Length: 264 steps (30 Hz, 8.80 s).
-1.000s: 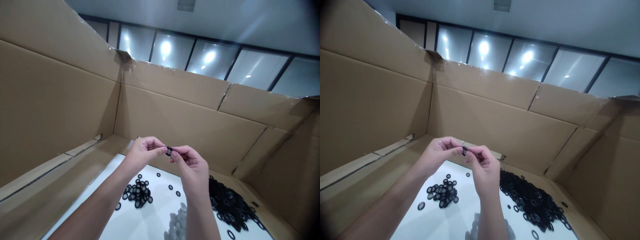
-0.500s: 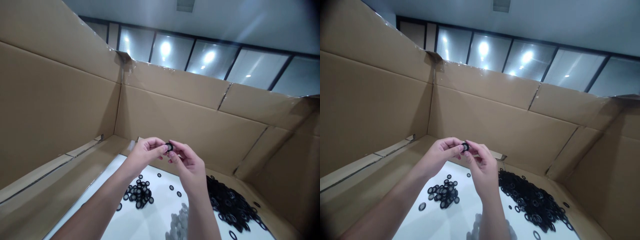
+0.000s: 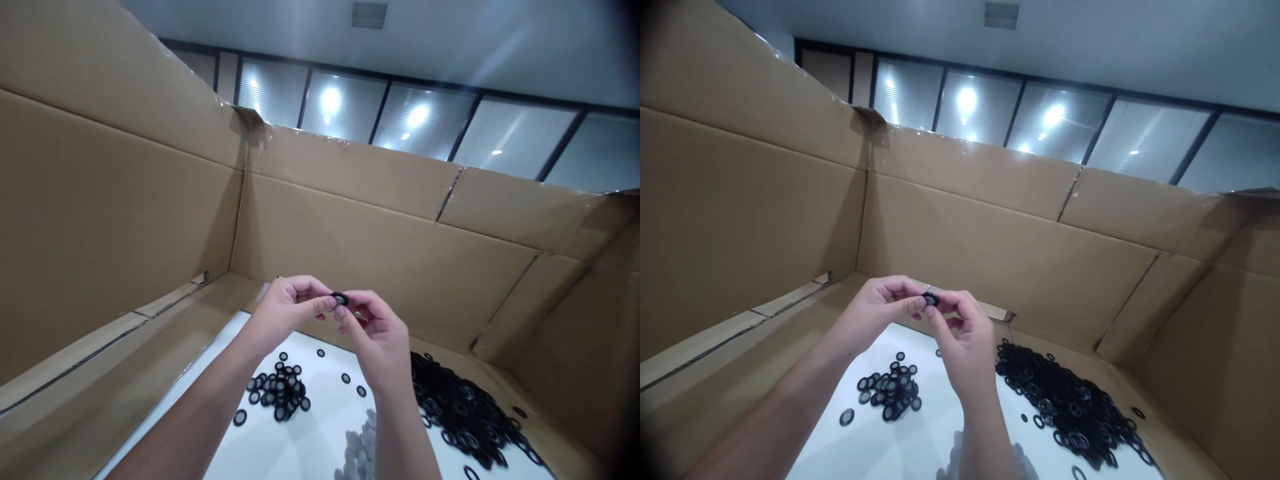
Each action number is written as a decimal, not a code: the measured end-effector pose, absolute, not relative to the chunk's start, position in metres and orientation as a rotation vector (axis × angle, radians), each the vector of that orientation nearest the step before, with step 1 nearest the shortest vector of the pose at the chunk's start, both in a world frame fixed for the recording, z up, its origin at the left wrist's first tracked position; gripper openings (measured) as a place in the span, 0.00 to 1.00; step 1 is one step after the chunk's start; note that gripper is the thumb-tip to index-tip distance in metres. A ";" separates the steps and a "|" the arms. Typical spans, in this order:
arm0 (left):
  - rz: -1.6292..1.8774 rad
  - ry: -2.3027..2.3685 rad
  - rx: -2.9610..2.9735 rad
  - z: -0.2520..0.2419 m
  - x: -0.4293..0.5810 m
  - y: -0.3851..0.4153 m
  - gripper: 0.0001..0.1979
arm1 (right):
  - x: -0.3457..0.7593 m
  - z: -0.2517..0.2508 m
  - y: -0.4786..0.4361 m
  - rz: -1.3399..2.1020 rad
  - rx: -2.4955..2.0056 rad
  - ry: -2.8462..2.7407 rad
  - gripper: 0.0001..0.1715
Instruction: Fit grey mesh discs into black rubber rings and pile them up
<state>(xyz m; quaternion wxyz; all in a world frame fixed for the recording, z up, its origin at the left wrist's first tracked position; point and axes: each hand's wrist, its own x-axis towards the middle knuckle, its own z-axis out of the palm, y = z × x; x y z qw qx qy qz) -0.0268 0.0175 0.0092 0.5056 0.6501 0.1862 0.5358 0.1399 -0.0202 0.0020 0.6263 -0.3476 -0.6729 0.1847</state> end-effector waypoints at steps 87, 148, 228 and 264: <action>1.461 0.414 2.482 0.012 -0.041 0.013 0.14 | 0.128 0.005 -0.022 1.023 -0.741 -1.255 0.16; 1.500 0.519 1.910 0.014 -0.035 0.007 0.12 | 0.142 0.005 -0.025 0.503 -0.656 -1.600 0.13; 1.166 0.285 1.102 0.002 -0.012 0.024 0.19 | 0.137 -0.003 -0.011 -0.067 -0.854 -1.787 0.13; 1.137 0.344 1.086 0.000 -0.006 0.027 0.19 | 0.123 -0.015 0.002 -0.157 -1.073 -1.498 0.13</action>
